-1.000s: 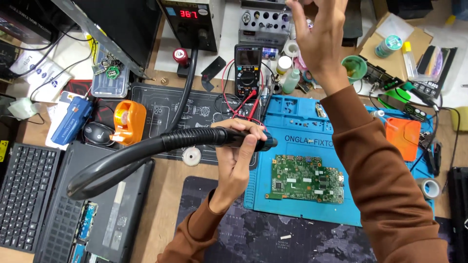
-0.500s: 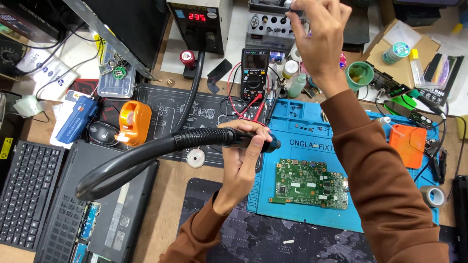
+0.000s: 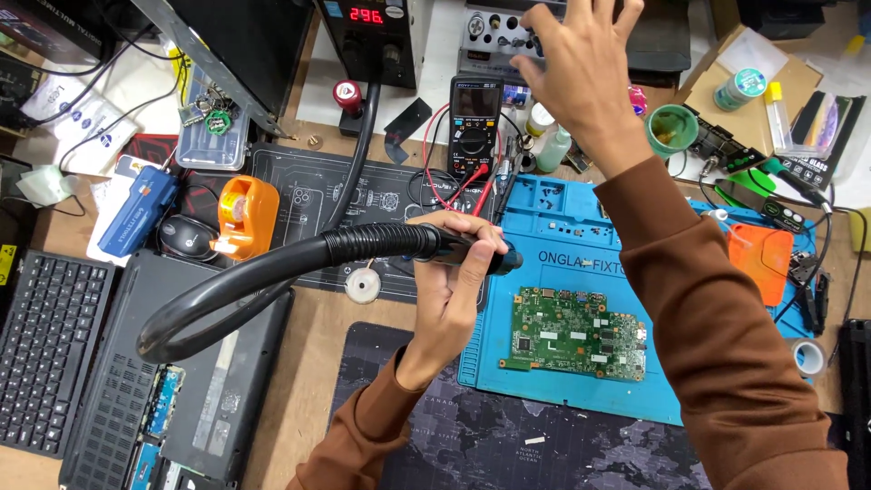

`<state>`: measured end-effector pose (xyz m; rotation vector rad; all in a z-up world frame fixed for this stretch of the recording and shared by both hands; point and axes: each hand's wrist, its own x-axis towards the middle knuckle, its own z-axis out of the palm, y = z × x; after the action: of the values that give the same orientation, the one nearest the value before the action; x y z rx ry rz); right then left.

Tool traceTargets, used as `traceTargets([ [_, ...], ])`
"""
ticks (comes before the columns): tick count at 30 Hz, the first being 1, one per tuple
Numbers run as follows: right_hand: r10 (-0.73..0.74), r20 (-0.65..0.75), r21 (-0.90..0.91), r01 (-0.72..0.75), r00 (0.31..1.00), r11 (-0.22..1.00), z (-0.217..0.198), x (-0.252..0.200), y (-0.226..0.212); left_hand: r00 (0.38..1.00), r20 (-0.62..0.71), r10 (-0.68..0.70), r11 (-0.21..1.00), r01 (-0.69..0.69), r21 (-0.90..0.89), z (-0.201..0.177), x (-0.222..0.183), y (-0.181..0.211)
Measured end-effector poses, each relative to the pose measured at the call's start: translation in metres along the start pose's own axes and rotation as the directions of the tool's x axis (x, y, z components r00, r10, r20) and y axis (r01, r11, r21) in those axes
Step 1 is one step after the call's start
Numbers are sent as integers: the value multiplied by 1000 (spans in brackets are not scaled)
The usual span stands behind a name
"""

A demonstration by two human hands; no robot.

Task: Disassembling a laptop and performing component-level repair on the motherboard using a heat gun and tweezers

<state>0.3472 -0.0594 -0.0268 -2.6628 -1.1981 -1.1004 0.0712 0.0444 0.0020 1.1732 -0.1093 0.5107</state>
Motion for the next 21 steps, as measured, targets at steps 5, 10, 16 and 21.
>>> traceTargets([
  [5,84,-61,7,-84,995,996,21,-2,-5,1000,15,15,1000,-15,-12,-1,-2,-1],
  [10,65,-144,14,-63,987,998,14,-6,-7,999,16,30,999,-30,-15,1,-6,2],
  [16,52,-167,48,-45,985,998,-2,-5,-7,1000,7,5,1000,-5,-1,5,-18,4],
  [21,119,-56,48,-117,991,992,-7,3,-13,1000,-4,-12,1000,12,-9,10,-22,11],
])
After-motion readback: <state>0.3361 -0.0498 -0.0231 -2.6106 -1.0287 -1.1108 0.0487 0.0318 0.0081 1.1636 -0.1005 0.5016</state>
